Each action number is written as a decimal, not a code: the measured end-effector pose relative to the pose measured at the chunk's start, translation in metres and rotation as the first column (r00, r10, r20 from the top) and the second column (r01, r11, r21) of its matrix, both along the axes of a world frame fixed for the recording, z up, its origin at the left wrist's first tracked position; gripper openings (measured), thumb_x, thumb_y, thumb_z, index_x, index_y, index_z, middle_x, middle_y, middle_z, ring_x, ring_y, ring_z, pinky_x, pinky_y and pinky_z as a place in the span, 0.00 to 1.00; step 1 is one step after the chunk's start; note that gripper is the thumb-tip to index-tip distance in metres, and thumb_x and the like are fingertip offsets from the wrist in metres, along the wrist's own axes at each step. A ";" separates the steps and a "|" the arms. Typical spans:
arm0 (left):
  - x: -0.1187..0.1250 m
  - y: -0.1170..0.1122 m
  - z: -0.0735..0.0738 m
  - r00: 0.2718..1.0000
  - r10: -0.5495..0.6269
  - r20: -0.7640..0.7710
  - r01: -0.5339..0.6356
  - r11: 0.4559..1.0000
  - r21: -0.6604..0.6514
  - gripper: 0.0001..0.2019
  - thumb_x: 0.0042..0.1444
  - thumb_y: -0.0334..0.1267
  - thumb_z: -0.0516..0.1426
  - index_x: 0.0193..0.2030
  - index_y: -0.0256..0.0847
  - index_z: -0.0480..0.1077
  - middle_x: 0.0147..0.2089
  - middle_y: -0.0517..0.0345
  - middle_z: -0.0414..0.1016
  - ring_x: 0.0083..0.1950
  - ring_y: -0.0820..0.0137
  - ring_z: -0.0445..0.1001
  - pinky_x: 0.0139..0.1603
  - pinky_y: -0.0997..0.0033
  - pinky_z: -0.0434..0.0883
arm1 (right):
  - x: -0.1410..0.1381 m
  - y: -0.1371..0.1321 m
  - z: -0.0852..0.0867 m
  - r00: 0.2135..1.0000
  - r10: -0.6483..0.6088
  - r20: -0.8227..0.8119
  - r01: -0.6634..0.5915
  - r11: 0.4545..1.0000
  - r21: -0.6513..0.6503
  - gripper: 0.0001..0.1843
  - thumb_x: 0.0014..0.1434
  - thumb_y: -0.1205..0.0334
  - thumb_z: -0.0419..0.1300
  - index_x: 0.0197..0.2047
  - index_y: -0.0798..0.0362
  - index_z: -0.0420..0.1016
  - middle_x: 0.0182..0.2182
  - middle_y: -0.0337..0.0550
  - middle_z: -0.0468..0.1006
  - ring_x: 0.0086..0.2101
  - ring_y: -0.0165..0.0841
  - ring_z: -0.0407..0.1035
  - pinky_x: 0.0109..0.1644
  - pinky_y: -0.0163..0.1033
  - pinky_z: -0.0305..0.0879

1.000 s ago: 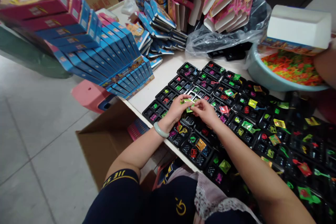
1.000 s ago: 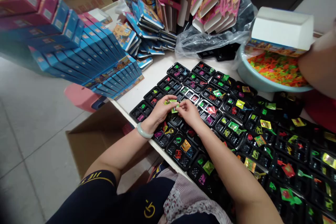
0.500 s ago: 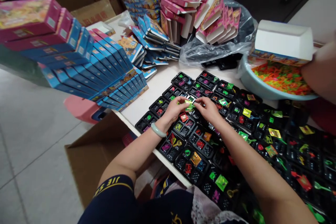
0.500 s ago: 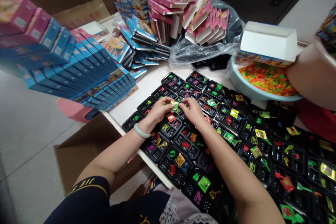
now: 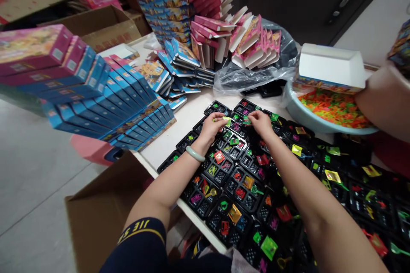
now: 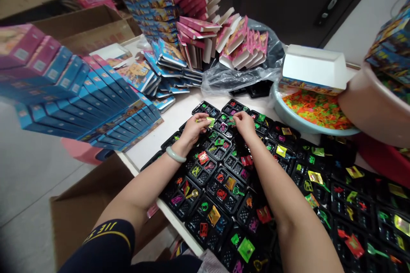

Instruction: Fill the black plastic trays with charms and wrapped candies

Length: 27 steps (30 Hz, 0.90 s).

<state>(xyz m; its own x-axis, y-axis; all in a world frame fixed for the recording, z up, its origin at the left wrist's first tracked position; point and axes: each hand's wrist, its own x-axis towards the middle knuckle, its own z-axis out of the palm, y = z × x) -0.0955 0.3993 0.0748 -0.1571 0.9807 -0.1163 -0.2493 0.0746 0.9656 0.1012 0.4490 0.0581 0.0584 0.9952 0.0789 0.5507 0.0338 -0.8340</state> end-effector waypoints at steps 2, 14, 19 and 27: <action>-0.006 0.010 0.001 0.998 0.017 -0.056 -0.016 1.000 0.011 0.13 0.40 0.30 0.66 0.32 0.37 0.67 0.22 0.65 0.66 0.21 0.80 0.63 0.17 0.81 0.57 | 0.000 0.011 0.001 0.987 0.038 0.154 -0.032 0.999 -0.037 0.06 0.52 0.62 0.57 0.33 0.53 0.74 0.32 0.44 0.77 0.34 0.35 0.70 0.44 0.43 0.65; 0.019 0.039 -0.003 0.948 -0.231 0.218 0.278 0.936 -0.217 0.11 0.47 0.41 0.63 0.29 0.36 0.67 0.21 0.62 0.66 0.17 0.80 0.59 0.16 0.80 0.51 | -0.018 0.007 -0.001 0.912 0.119 -0.393 -0.153 0.987 -0.055 0.17 0.48 0.48 0.61 0.34 0.53 0.71 0.28 0.39 0.75 0.29 0.32 0.69 0.33 0.37 0.65; -0.002 0.059 0.008 0.961 -0.129 0.244 0.191 0.950 -0.248 0.10 0.50 0.40 0.57 0.25 0.35 0.68 0.18 0.62 0.59 0.17 0.79 0.57 0.17 0.79 0.53 | 0.013 0.063 0.002 0.990 -0.143 -0.013 0.143 0.990 0.010 0.11 0.51 0.59 0.58 0.38 0.54 0.73 0.31 0.43 0.77 0.33 0.36 0.70 0.43 0.43 0.65; -0.022 0.080 0.000 1.000 0.001 -0.016 -0.002 0.995 -0.098 0.13 0.37 0.22 0.58 0.32 0.36 0.69 0.24 0.62 0.68 0.24 0.76 0.66 0.25 0.76 0.62 | 0.036 0.023 0.027 0.990 0.020 0.139 -0.050 0.975 0.216 0.12 0.56 0.61 0.56 0.41 0.56 0.75 0.43 0.53 0.75 0.38 0.38 0.70 0.48 0.46 0.65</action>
